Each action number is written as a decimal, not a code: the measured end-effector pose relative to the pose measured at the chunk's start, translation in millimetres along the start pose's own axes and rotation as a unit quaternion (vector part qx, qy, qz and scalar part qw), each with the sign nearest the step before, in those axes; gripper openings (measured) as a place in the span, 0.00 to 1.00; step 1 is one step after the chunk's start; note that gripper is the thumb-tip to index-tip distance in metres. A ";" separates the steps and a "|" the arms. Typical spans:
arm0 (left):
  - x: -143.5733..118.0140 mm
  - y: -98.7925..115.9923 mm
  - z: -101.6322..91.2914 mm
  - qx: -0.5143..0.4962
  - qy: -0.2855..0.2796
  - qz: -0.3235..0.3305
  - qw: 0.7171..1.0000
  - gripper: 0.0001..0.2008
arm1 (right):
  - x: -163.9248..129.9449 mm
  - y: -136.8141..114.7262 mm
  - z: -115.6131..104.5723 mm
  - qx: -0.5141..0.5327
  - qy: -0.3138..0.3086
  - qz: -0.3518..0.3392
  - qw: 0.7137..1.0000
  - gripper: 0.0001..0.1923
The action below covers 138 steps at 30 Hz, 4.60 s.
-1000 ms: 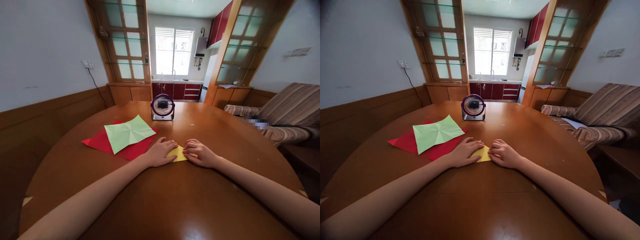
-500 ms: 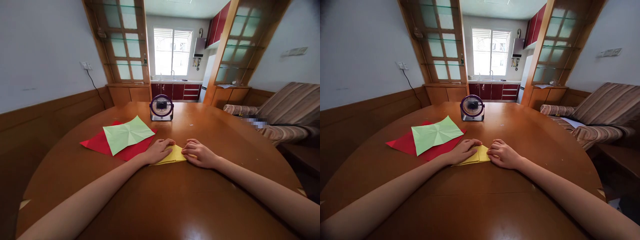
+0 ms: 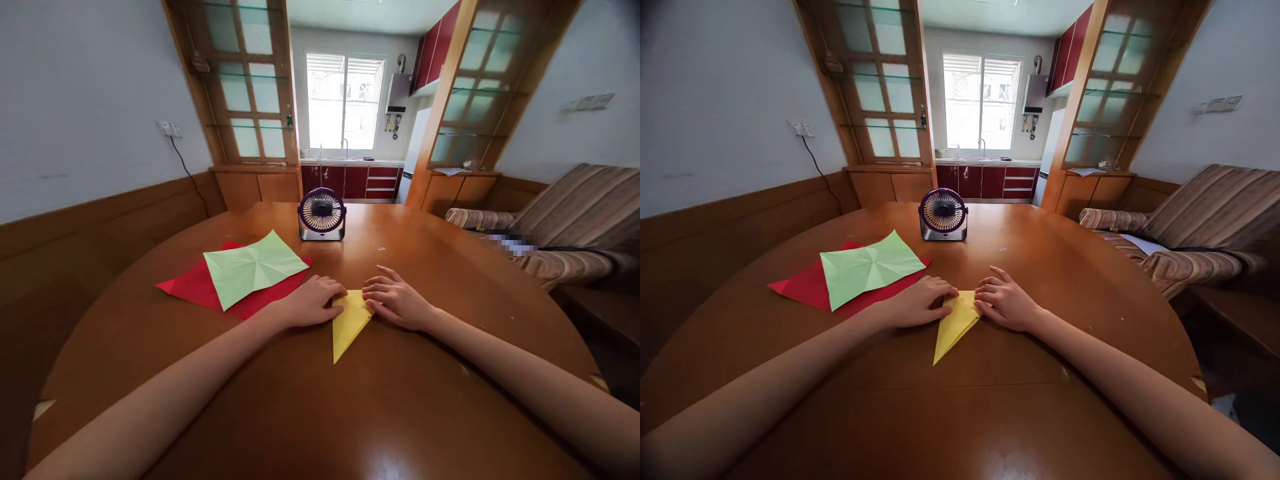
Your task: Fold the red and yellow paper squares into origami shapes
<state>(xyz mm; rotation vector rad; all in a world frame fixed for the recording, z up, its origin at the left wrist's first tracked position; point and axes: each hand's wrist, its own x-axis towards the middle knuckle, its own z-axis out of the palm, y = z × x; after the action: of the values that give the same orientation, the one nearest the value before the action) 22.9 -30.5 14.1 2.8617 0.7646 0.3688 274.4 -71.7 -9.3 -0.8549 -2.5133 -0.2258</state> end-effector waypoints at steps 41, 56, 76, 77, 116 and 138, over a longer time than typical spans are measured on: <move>-19.4 -6.2 20.0 -0.120 0.119 -0.018 0.986 0.03 | -2.9 -12.5 -8.5 0.182 0.035 0.005 0.983 0.11; -12.8 -9.7 22.7 -0.262 0.113 -0.133 0.949 0.03 | -5.2 -12.3 -8.8 0.265 -0.069 0.023 0.962 0.13; -13.3 -3.7 16.4 -0.211 0.084 -0.131 0.965 0.06 | 16.7 16.0 20.5 0.405 0.012 0.358 0.841 0.18; -13.6 -3.6 16.7 -0.209 0.083 -0.130 0.966 0.06 | 18.0 14.6 21.5 0.387 0.024 0.353 0.852 0.16; -4.3 -9.4 29.3 -0.238 0.148 -0.211 0.936 0.08 | 20.3 15.1 22.3 0.337 0.013 0.325 0.883 0.17; -10.8 -0.8 24.6 -0.133 0.135 -0.165 0.968 0.11 | 26.5 16.4 21.0 0.257 0.007 0.306 0.917 0.20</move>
<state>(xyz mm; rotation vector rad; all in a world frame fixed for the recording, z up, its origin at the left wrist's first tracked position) 20.2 -37.5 -11.8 2.4075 1.1213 0.7584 258.0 -38.4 -14.8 -1.3223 -2.0007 0.6032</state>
